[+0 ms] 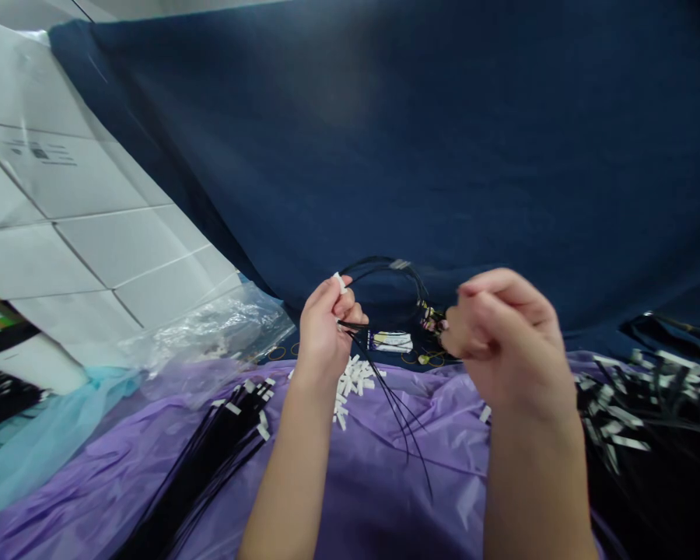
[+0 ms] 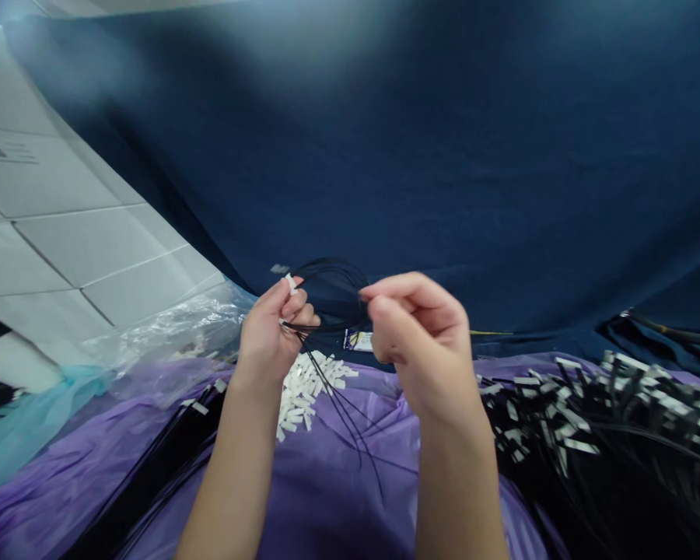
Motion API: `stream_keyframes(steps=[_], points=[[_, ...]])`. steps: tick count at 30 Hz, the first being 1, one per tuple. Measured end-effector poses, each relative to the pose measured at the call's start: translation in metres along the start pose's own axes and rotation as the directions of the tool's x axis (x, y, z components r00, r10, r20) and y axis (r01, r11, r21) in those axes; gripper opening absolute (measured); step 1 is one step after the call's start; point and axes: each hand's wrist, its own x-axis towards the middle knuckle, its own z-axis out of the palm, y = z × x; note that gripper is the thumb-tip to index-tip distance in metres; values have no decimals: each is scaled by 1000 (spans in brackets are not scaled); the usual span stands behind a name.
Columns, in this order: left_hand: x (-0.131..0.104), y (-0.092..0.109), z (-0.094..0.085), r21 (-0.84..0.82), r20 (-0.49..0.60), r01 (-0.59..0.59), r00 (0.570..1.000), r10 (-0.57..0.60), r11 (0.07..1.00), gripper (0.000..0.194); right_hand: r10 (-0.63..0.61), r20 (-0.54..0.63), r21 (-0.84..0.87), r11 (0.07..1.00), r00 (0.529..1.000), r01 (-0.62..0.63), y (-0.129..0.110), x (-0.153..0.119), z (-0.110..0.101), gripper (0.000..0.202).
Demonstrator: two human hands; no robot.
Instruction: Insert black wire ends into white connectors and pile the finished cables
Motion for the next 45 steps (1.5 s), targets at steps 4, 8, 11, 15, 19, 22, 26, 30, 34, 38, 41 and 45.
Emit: stream_keyframes(steps=[4, 8, 11, 15, 19, 22, 26, 30, 34, 38, 41, 45], points=[[-3, -4, 1, 125, 81, -90, 993, 81, 988, 15, 192, 73, -352, 923, 979, -155, 9, 1, 5, 8], [-8, -3, 1, 162, 176, -81, 983, 52, 983, 14, 29, -113, -528, 845, 993, -85, 19, 5, 15, 12], [-11, -1, 2, 157, 211, -83, 976, 49, 984, 15, -69, -179, -587, 808, 981, -50, 21, 6, 18, 13], [-13, 2, 3, 140, 222, -75, 974, 43, 987, 17, -114, -179, -617, 787, 977, -21, 19, 4, 16, 13], [-14, 2, 3, 128, 225, -64, 974, 34, 990, 17, -108, -163, -637, 770, 981, -21, 19, 4, 15, 13], [-15, 3, 3, 120, 211, -50, 977, 24, 992, 18, -126, -147, -648, 761, 981, 1, 22, 4, 14, 13], [-15, 3, 4, 108, 194, -37, 981, 16, 993, 19, -148, -104, -678, 734, 983, 39, 23, 4, 12, 13], [-14, 3, 3, 111, 186, -25, 983, 3, 993, 18, -131, -11, -715, 695, 991, 84, 19, 4, 8, 11], [-14, 3, 3, 110, 189, -10, 982, -11, 994, 18, -126, 45, -737, 665, 991, 118, 17, 3, 7, 9], [-15, 3, 3, 118, 199, -11, 980, -13, 993, 18, -134, 31, -748, 654, 990, 112, 18, 2, 7, 10], [-15, 3, 3, 106, 201, 6, 979, -27, 994, 18, -100, 41, -728, 679, 994, 98, 18, 2, 7, 10], [-13, 4, 3, 70, 182, 43, 982, -55, 997, 19, -41, 79, -711, 698, 996, 85, 16, 2, 8, 9]])
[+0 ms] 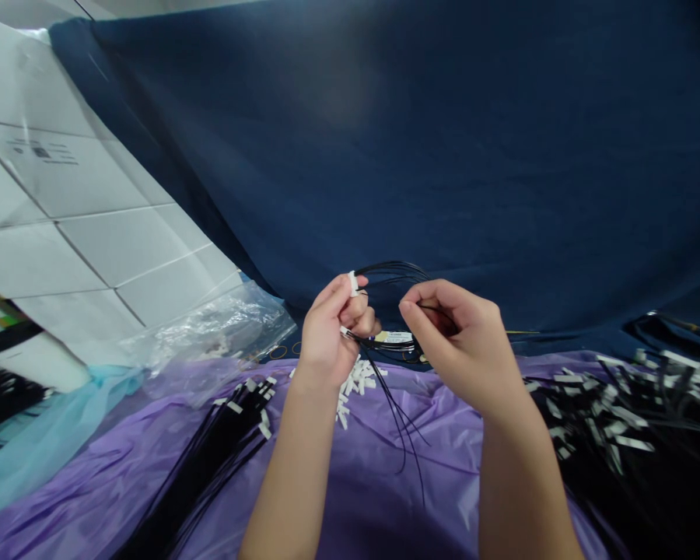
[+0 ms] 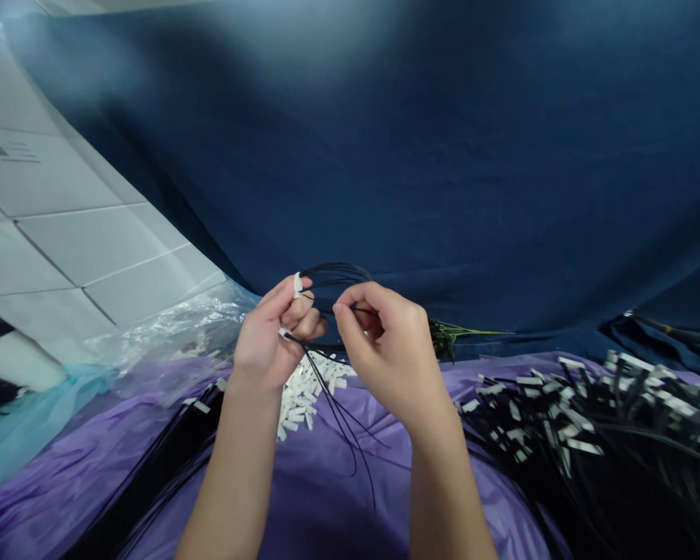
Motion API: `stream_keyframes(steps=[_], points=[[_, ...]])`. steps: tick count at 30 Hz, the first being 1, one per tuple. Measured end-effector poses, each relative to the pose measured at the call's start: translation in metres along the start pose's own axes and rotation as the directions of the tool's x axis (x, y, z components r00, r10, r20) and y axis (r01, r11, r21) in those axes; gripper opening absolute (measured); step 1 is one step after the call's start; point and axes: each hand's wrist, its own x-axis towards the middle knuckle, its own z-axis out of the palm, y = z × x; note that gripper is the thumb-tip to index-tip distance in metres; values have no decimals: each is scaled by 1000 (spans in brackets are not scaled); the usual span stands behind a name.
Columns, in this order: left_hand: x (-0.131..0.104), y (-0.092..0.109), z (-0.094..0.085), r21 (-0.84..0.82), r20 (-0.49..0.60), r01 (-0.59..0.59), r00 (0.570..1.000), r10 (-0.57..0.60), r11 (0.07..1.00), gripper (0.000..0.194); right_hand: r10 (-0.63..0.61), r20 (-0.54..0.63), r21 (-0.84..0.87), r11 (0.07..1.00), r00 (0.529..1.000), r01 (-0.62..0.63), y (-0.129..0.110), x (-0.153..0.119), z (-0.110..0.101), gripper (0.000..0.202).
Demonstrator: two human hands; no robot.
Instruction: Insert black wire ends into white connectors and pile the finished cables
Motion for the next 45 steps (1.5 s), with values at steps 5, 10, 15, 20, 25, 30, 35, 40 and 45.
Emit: stream_keyframes(steps=[5, 10, 15, 20, 25, 30, 35, 40, 45], points=[[0, -2, 1, 10, -3, -1, 1000, 1, 1000, 17, 4, -36, -38, 999, 999, -6, 0, 0, 2, 11], [-2, -5, 2, 106, 26, -54, 998, 51, 993, 17, -36, -92, -140, 990, 995, 23, 0, 0, 2, 11], [-2, -8, 3, 155, 57, -46, 998, 37, 987, 15, -101, -81, -203, 976, 992, 83, 0, 0, 4, 13], [-2, -13, 2, 171, 77, 0, 997, -13, 985, 18, -149, -118, -251, 961, 982, 115, 3, 0, 7, 10], [-2, -13, 2, 175, 92, 39, 994, -56, 984, 18, -234, -83, -283, 938, 969, 202, 6, 1, 6, 8], [-4, -14, 4, 173, 110, 46, 992, -66, 984, 18, -237, -63, -305, 929, 969, 208, 8, 2, 5, 7], [-3, -14, 4, 175, 90, 37, 995, -54, 984, 17, -219, -23, -358, 913, 975, 196, 7, 1, 5, 8], [-2, -13, 1, 162, 77, 48, 995, -61, 986, 17, -238, -20, -358, 908, 971, 215, 6, 0, 8, 10], [2, -8, -2, 88, 1, 48, 999, -49, 995, 14, -265, -111, -371, 905, 958, 207, 4, 2, 4, 18]])
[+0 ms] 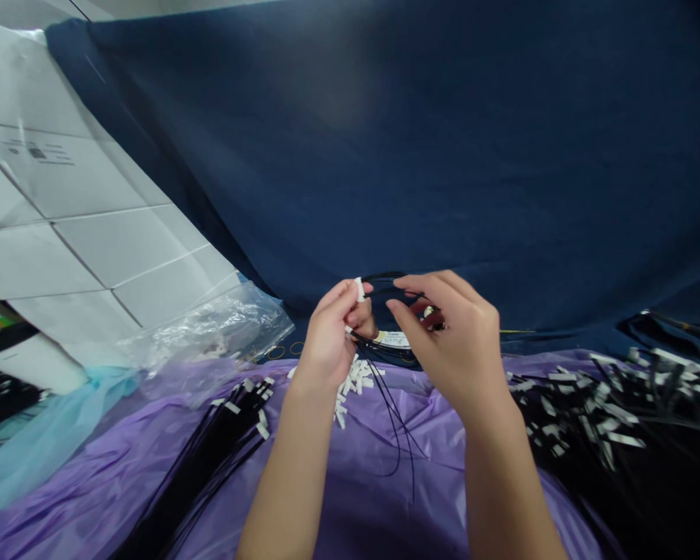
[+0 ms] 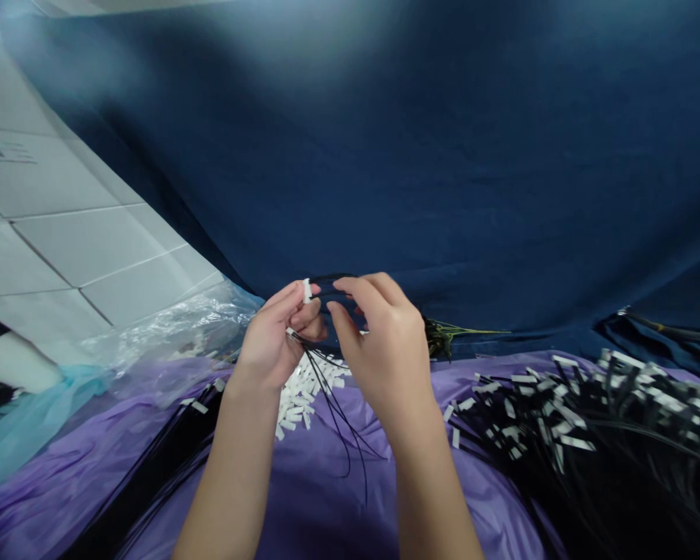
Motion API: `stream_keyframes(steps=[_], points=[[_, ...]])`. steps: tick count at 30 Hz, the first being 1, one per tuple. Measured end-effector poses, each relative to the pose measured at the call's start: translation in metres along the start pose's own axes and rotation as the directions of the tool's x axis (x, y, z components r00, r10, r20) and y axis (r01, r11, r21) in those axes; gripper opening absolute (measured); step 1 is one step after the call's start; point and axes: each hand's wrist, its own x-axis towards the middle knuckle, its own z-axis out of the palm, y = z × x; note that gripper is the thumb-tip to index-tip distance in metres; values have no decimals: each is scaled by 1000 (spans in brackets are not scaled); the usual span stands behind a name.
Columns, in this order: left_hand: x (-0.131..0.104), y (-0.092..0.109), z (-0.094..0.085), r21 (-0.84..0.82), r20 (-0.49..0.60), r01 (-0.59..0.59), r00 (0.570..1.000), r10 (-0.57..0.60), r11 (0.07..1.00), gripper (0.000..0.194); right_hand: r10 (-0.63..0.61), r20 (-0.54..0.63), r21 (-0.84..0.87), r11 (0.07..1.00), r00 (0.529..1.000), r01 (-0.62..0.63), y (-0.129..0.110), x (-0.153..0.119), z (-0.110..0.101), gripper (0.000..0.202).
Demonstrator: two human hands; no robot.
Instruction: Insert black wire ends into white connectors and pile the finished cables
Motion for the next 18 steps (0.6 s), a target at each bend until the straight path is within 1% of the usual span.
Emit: stream_keyframes(steps=[2, 3, 4, 5, 7, 9, 11, 12, 14, 18], points=[[3, 3, -1, -58, -76, 18, 997, -23, 998, 14, 3, -72, -51, 999, 997, -7, -2, 0, -7, 19], [5, 5, -2, -90, -111, 29, 993, -39, 996, 14, 3, -90, -64, 998, 996, -9, -4, 0, -11, 16], [6, 7, -3, -120, -145, 32, 988, -50, 992, 15, 8, -84, -57, 998, 996, -13, -6, 0, -15, 12], [7, 8, -3, -150, -178, 29, 983, -55, 988, 15, 22, -50, -34, 999, 998, -24, -8, -1, -19, 9], [9, 10, -5, -206, -237, 6, 970, -56, 979, 14, 69, 102, 29, 997, 992, -72, -13, -3, -24, 7], [10, 11, -6, -248, -273, -25, 961, -46, 968, 12, 125, 290, 33, 989, 949, -141, -18, -5, -23, 7], [10, 11, -6, -272, -275, -41, 961, -37, 961, 12, 183, 407, -43, 983, 895, -181, -22, -6, -18, 6], [9, 11, -6, -279, -269, -44, 963, -34, 959, 12, 207, 430, -93, 978, 879, -185, -23, -6, -15, 6], [8, 11, -5, -288, -255, -46, 967, -30, 957, 13, 241, 442, -177, 968, 864, -179, -25, -5, -7, 8], [7, 10, -5, -306, -237, -41, 971, -35, 951, 12, 261, 449, -262, 953, 854, -154, -27, -4, 1, 19]])
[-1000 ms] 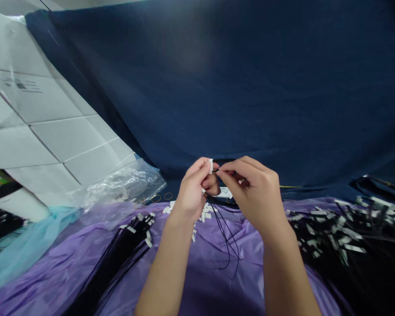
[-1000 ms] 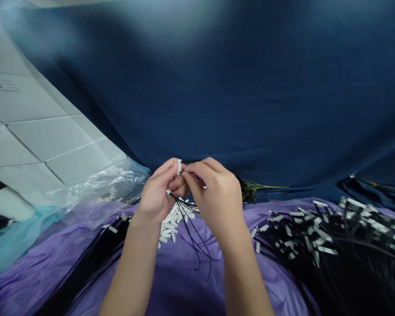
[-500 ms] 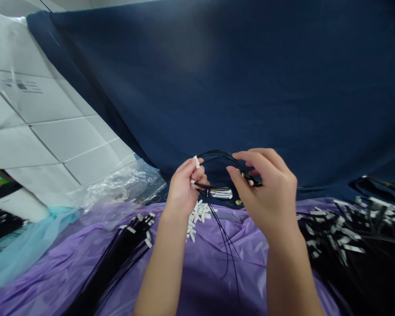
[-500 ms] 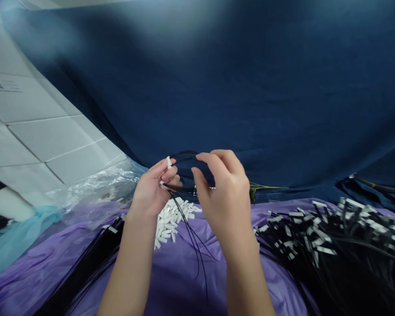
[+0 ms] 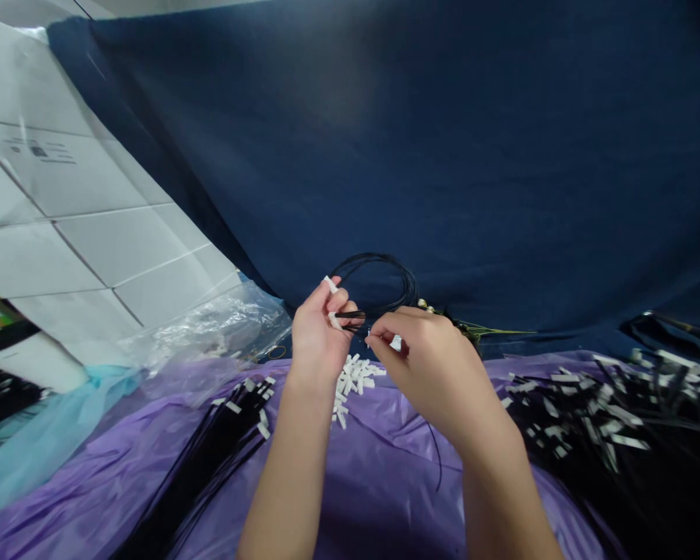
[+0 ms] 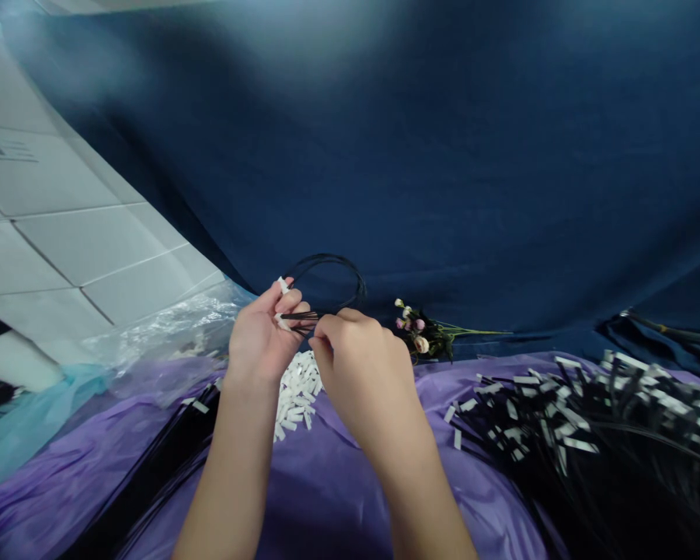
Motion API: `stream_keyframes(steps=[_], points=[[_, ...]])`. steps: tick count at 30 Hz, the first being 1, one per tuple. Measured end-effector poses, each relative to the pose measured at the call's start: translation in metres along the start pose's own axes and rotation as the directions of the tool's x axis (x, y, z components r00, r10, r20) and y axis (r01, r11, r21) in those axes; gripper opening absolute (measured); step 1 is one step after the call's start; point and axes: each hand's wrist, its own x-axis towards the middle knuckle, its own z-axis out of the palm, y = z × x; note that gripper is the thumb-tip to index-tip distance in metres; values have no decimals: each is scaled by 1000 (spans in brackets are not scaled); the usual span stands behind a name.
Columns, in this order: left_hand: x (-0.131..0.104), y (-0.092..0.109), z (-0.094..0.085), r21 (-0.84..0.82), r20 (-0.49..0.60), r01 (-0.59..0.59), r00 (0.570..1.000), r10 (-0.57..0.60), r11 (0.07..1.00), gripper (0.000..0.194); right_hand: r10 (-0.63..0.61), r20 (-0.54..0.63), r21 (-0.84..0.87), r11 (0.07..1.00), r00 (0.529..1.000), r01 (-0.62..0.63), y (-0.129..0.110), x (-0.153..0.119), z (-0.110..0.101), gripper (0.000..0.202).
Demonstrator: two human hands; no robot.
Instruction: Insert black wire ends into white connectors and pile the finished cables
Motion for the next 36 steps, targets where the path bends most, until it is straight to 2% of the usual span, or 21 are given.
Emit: stream_keyframes(steps=[5, 12, 20, 25, 29, 32, 36], points=[[1, -2, 0, -18, 6, 18, 1000, -18, 1000, 11, -19, 13, -24, 1000, 1000, 19, 2, -1, 2, 17], [-1, -3, 2, 25, 21, 28, 999, -28, 999, 11, 46, 103, -155, 987, 994, -30, -3, 2, 4, 16], [-3, -7, 5, 80, -24, 50, 999, -48, 996, 6, 106, 40, -382, 920, 994, -83, -15, 2, 13, 16], [-2, -6, 5, 110, -48, 38, 998, -33, 993, 5, 48, -46, -355, 933, 998, -62, -13, 3, 14, 11], [-2, -7, 4, 127, -45, 27, 999, -22, 992, 5, 2, -180, -277, 959, 984, -52, -9, 4, 15, 6], [-2, -8, 4, 134, -46, 24, 999, -18, 991, 6, -30, -314, -166, 986, 949, -24, -8, 5, 18, 8], [-2, -8, 4, 133, -37, 20, 999, -16, 991, 6, -15, -507, 39, 998, 862, 40, -1, 8, 22, 13]])
